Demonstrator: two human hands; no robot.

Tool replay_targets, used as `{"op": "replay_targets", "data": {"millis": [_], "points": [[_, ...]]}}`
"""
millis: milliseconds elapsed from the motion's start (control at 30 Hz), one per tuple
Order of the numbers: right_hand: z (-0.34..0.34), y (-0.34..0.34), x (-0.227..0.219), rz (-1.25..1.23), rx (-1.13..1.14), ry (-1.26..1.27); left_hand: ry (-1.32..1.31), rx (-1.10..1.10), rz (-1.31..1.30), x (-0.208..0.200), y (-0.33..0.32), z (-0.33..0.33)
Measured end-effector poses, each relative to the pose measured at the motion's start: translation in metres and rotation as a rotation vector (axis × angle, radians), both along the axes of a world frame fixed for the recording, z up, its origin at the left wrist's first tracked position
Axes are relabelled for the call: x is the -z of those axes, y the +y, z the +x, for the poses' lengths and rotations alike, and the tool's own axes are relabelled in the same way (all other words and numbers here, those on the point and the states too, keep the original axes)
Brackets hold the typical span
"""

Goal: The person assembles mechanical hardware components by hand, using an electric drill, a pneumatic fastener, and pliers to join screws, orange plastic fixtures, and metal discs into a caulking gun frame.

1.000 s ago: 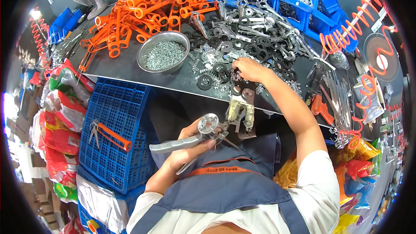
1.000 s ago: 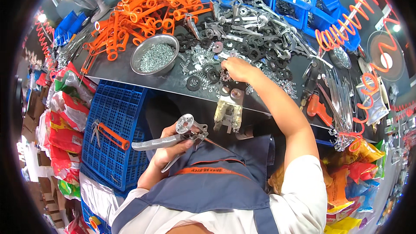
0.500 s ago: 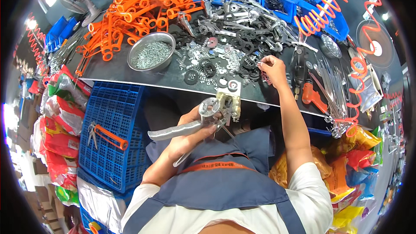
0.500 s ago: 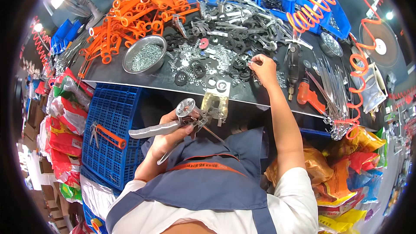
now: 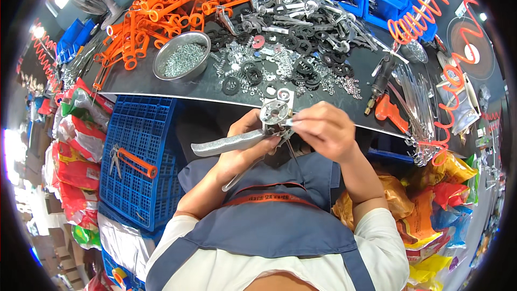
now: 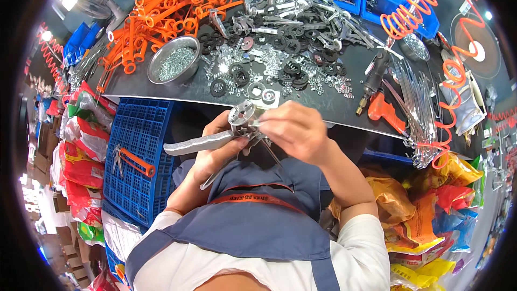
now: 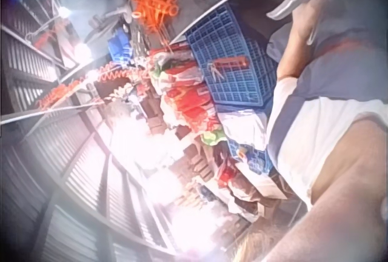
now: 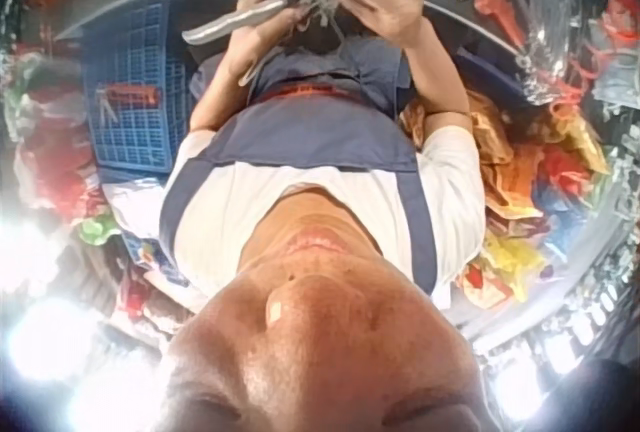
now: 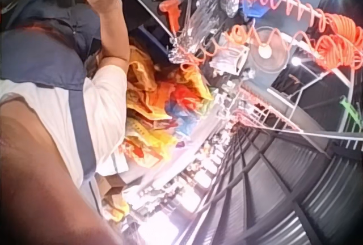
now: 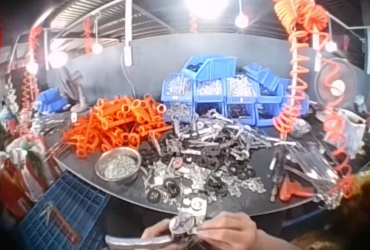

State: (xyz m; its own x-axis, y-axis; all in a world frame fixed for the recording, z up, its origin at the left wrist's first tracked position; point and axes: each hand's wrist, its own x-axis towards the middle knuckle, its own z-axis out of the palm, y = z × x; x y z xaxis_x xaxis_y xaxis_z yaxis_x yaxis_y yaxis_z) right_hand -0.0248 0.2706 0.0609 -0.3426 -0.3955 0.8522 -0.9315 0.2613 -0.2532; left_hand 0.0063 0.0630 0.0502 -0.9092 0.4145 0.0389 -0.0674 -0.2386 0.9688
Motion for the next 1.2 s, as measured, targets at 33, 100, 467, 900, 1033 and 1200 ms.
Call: {"op": "replay_targets", "data": {"millis": [33, 100, 467, 900, 1033, 1200], "points": [[-0.004, -0.003, 0.001, 0.061, -0.026, 0.056, 0.032, -0.008, 0.046, 0.001, 0.002, 0.000], [-0.009, -0.003, 0.001, 0.123, -0.053, 0.111, 0.069, 0.005, 0.114, 0.006, 0.002, -0.002], [0.001, -0.001, 0.018, -0.380, -0.157, -0.618, 0.325, -0.145, -0.049, 0.010, 0.000, -0.004], [0.007, -0.017, 0.045, -0.493, -0.651, -1.273, 0.597, -0.110, -0.178, 0.025, -0.002, -0.001], [0.012, -0.020, 0.069, -0.562, -0.604, -1.354, 0.539, -0.054, -0.155, 0.040, -0.005, -0.007], [0.017, -0.012, 0.074, -0.324, -0.392, -1.378, 0.344, 0.012, -0.115, 0.076, -0.009, 0.002]]}}
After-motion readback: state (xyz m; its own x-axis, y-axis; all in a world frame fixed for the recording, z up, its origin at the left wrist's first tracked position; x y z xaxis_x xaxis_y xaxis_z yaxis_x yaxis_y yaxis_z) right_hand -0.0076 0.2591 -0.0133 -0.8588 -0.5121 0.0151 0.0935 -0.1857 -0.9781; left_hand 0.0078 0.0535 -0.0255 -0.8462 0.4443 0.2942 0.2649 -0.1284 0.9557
